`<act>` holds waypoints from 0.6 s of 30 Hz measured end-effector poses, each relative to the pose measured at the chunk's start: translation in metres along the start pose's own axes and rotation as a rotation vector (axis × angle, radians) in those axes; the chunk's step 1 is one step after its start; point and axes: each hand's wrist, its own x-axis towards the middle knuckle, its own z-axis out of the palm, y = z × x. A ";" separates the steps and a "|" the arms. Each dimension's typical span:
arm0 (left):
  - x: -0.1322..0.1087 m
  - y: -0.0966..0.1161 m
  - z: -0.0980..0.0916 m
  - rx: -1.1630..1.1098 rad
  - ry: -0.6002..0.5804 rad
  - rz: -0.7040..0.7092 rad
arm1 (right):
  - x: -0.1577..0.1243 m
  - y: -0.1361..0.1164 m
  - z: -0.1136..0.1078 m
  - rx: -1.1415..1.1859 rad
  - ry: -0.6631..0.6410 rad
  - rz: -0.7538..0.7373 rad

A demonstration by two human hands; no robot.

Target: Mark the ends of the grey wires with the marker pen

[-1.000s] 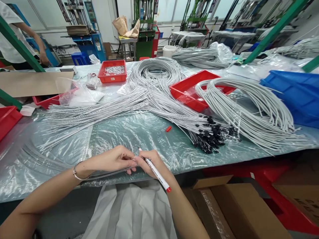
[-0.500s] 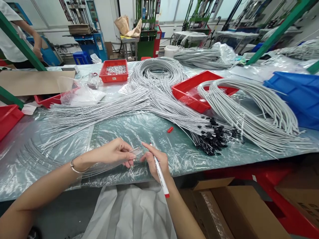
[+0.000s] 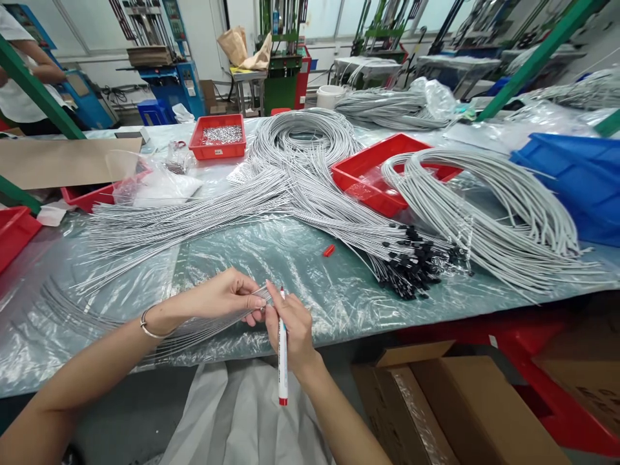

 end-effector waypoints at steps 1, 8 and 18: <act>0.000 -0.002 0.000 -0.003 -0.002 -0.002 | 0.000 0.001 -0.002 0.002 -0.020 -0.015; 0.001 -0.004 0.004 0.024 -0.073 -0.009 | 0.013 0.009 -0.027 0.100 -0.105 0.073; 0.001 0.002 0.005 0.013 -0.067 -0.017 | 0.013 0.006 -0.024 0.112 -0.147 0.082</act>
